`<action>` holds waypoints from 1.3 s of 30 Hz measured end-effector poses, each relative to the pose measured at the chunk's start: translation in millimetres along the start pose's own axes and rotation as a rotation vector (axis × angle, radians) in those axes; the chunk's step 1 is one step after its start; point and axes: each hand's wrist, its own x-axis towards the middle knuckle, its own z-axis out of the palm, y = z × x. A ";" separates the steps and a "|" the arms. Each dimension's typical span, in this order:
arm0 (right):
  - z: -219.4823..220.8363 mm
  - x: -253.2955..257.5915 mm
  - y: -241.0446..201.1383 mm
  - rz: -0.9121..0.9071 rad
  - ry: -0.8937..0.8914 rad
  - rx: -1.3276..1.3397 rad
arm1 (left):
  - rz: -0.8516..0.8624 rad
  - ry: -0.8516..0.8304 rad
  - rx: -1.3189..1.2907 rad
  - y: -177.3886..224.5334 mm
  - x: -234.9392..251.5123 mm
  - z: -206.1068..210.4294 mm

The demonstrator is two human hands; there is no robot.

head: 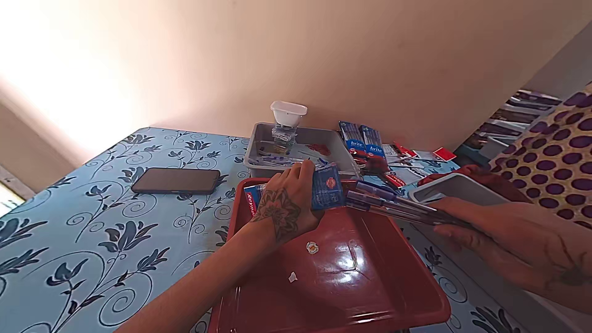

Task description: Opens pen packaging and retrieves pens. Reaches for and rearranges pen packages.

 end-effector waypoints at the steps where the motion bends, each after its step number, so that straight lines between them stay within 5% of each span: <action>1: 0.1 2.2 5.0 -0.007 -0.011 0.030 | 0.016 0.005 -0.001 -0.1 0.1 0.3; 9: -33.2 56.9 14.3 0.152 -0.331 0.326 | 0.125 0.100 0.008 8.5 -3.2 2.4; 16: -44.7 90.5 -15.1 0.147 0.009 0.587 | 0.013 0.154 -0.030 23.2 -4.3 -6.2; 21: -4.9 75.5 -33.1 0.086 0.497 0.543 | -0.142 0.236 -0.232 22.4 -3.2 -7.3; 27: 75.2 84.0 -37.4 0.027 0.366 0.916 | -0.327 0.191 -0.561 33.3 -4.0 -16.4; 33: 76.8 95.2 -29.7 0.039 0.486 0.893 | -0.452 -0.094 -0.813 38.5 -0.7 -20.8; 39: 86.9 94.4 -9.7 0.041 0.468 0.906 | -0.417 -0.074 -0.973 20.5 2.7 -12.6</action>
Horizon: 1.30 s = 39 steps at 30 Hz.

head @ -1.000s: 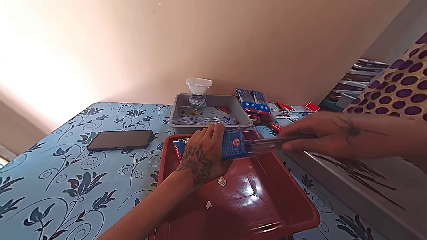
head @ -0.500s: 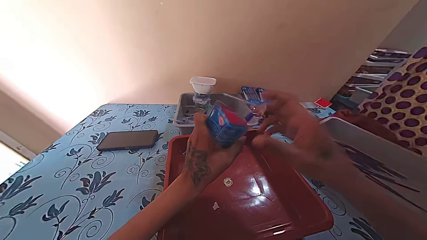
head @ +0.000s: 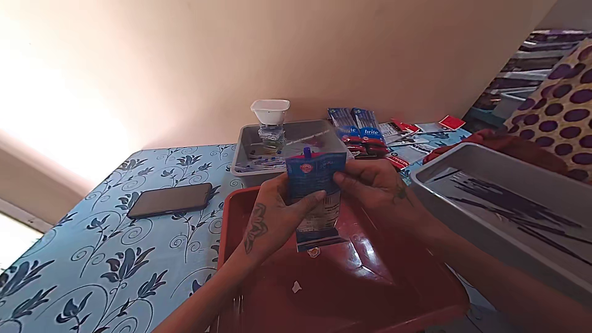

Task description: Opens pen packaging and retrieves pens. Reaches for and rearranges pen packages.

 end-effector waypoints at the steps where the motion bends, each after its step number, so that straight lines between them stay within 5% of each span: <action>1: 0.1 -0.3 1.3 0.014 -0.014 0.035 | 0.009 0.007 -0.012 -1.9 0.6 -0.2; 10: 2.7 -2.3 -2.6 -0.094 0.003 0.104 | 0.129 -0.090 0.141 -2.4 -2.3 -3.9; 18: 3.4 -5.2 8.4 -0.580 0.305 -0.384 | 0.043 -0.096 0.148 -8.2 0.0 -4.4; 24: 3.5 -5.6 16.7 -0.440 0.172 -0.419 | -0.021 -0.119 0.124 -6.9 -0.4 -2.8; 30: 4.8 -6.4 19.4 -0.128 -0.067 -0.014 | -0.057 -0.107 0.134 -13.2 2.4 -6.2; 34: 10.0 -7.1 20.8 -0.260 -0.033 -0.051 | -0.061 -0.101 0.092 -12.8 2.9 -7.7; 39: -0.4 -7.6 13.2 -0.199 -0.054 -0.137 | -0.040 -0.128 0.085 -12.8 0.6 -4.1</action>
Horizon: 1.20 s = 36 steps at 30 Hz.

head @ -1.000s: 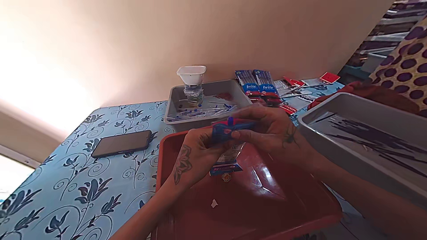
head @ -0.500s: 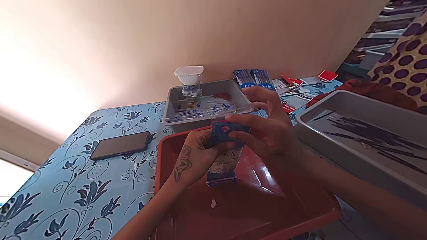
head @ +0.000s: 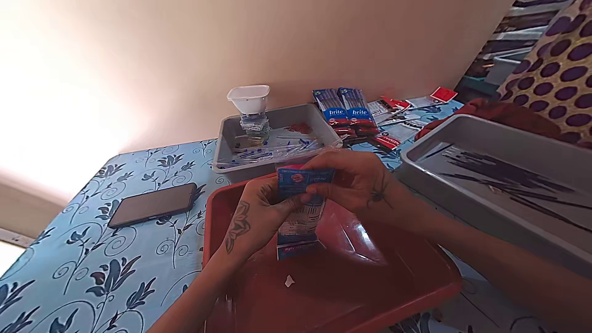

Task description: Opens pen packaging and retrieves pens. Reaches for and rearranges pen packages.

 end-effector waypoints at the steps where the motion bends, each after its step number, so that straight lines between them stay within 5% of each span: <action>1: -1.2 0.3 -0.2 0.019 -0.009 0.024 | 0.009 -0.006 -0.008 -0.6 0.0 -0.4; 10: -2.8 -0.7 -7.9 0.006 0.070 0.085 | 0.060 0.042 -0.058 4.8 -1.1 -0.4; 15: -4.5 3.6 -20.0 0.177 0.055 0.292 | 0.093 0.046 -0.112 12.7 -5.3 0.0; 23: -12.1 3.2 -12.4 0.094 0.016 0.273 | 0.146 0.133 -0.039 23.7 -7.7 -3.2; 27: -6.6 -0.6 -7.9 -0.169 0.095 0.178 | 0.072 0.154 -0.160 27.5 -7.6 -5.6; 32: -5.6 -0.8 -9.4 -0.172 0.258 0.180 | -0.096 -0.104 -0.343 22.4 -9.2 5.8; 36: -11.8 1.5 -8.0 -0.278 0.216 0.051 | -0.057 -0.087 -0.309 26.7 -11.2 5.9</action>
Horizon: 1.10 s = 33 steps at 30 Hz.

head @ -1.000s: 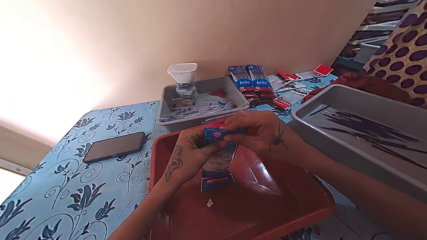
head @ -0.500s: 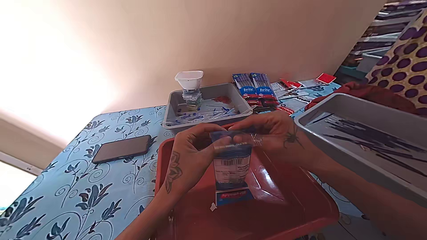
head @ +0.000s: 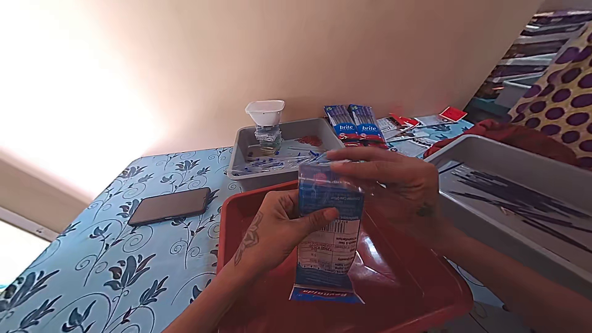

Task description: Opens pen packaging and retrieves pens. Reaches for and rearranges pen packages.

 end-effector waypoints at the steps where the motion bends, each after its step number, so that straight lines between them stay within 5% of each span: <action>1: -2.2 0.6 0.4 -0.061 -0.038 -0.072 | 0.012 -0.008 0.013 3.2 -1.0 -2.0; 6: -16.0 7.0 -0.5 -0.266 -0.206 -0.192 | 0.085 -0.055 0.047 11.1 -3.9 -9.4; 18: -25.4 12.4 -10.8 -0.273 -0.277 -0.189 | 0.182 -0.090 0.072 16.4 -8.8 -9.3; 24: -4.4 7.0 -25.9 0.048 -0.052 0.058 | 0.215 -0.047 0.127 19.4 -11.8 -0.3; 28: -3.4 7.0 -35.2 0.286 -0.081 0.134 | 0.266 0.182 0.280 21.0 -13.0 7.3; 33: -10.8 11.6 -35.0 0.472 -0.174 0.335 | 0.400 0.216 0.331 22.0 -16.8 7.6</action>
